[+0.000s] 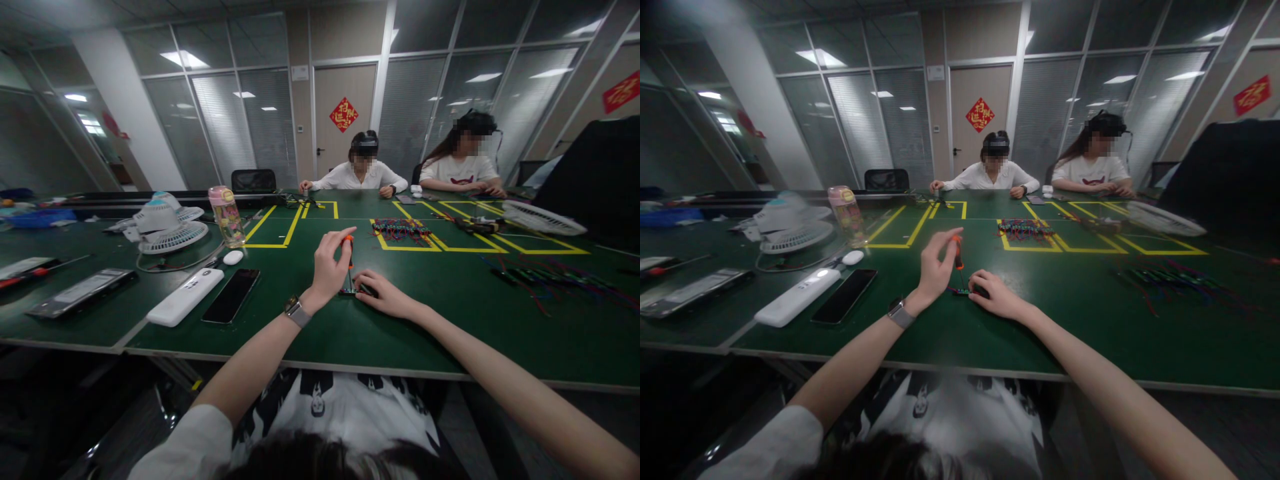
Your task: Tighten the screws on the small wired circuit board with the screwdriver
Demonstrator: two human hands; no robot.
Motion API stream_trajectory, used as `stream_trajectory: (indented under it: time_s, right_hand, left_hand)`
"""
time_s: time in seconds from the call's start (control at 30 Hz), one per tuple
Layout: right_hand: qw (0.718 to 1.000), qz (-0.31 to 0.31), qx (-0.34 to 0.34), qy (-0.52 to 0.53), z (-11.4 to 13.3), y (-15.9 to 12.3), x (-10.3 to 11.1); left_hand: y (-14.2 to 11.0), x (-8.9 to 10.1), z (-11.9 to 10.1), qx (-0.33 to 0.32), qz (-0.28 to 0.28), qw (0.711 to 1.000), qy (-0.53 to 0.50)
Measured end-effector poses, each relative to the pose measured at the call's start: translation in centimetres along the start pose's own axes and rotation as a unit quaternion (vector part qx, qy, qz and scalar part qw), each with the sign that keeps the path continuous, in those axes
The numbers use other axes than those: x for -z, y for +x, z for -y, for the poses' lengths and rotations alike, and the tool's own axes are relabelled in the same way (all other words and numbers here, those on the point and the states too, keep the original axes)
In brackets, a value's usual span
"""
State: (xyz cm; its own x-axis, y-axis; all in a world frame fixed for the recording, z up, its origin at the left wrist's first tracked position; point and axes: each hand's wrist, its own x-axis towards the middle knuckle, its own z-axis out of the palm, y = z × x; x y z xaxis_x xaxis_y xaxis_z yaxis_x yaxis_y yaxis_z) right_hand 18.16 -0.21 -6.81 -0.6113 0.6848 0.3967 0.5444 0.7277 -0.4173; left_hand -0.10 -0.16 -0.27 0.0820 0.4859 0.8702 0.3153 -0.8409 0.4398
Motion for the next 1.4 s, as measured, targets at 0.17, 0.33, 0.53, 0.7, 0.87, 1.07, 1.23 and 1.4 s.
stream_trajectory:
  time_s: [0.17, 0.33, 0.53, 0.7, 0.87, 1.07, 1.23, 1.4]
  right_hand:
    - [1.000, 0.000, -0.001, -0.002, -0.27, 0.02, -0.15]
    - [1.000, 0.001, 0.001, -0.002, -0.41, 0.04, -0.19]
    - [1.000, 0.002, -0.001, -0.001, -0.39, 0.03, -0.15]
    - [1.000, 0.003, -0.005, 0.001, -0.34, 0.02, -0.16]
    - [1.000, 0.004, -0.006, -0.003, -0.36, 0.03, -0.13]
    - [1.000, 0.001, 0.000, -0.006, -0.50, 0.05, -0.18]
    - [1.000, 0.002, 0.000, -0.003, -0.41, 0.02, -0.19]
    - [1.000, 0.002, -0.005, 0.000, -0.27, 0.02, -0.13]
  left_hand:
    - [0.01, -0.04, -0.29, 0.004, -0.011, 1.000, 0.020]
    - [-0.10, -0.04, -0.06, 0.002, -0.007, 1.000, 0.005]
    - [-0.08, -0.14, 0.33, -0.003, -0.011, 1.000, -0.015]
    - [0.02, -0.14, 0.11, -0.011, -0.020, 1.000, -0.008]
    - [-0.02, -0.08, -0.20, -0.014, -0.032, 0.999, 0.026]
    - [-0.12, 0.06, -0.09, -0.003, -0.017, 1.000, 0.012]
    - [-0.06, -0.09, 0.26, 0.001, -0.004, 1.000, -0.020]
    - [0.03, -0.22, 0.03, -0.005, -0.015, 1.000, 0.006]
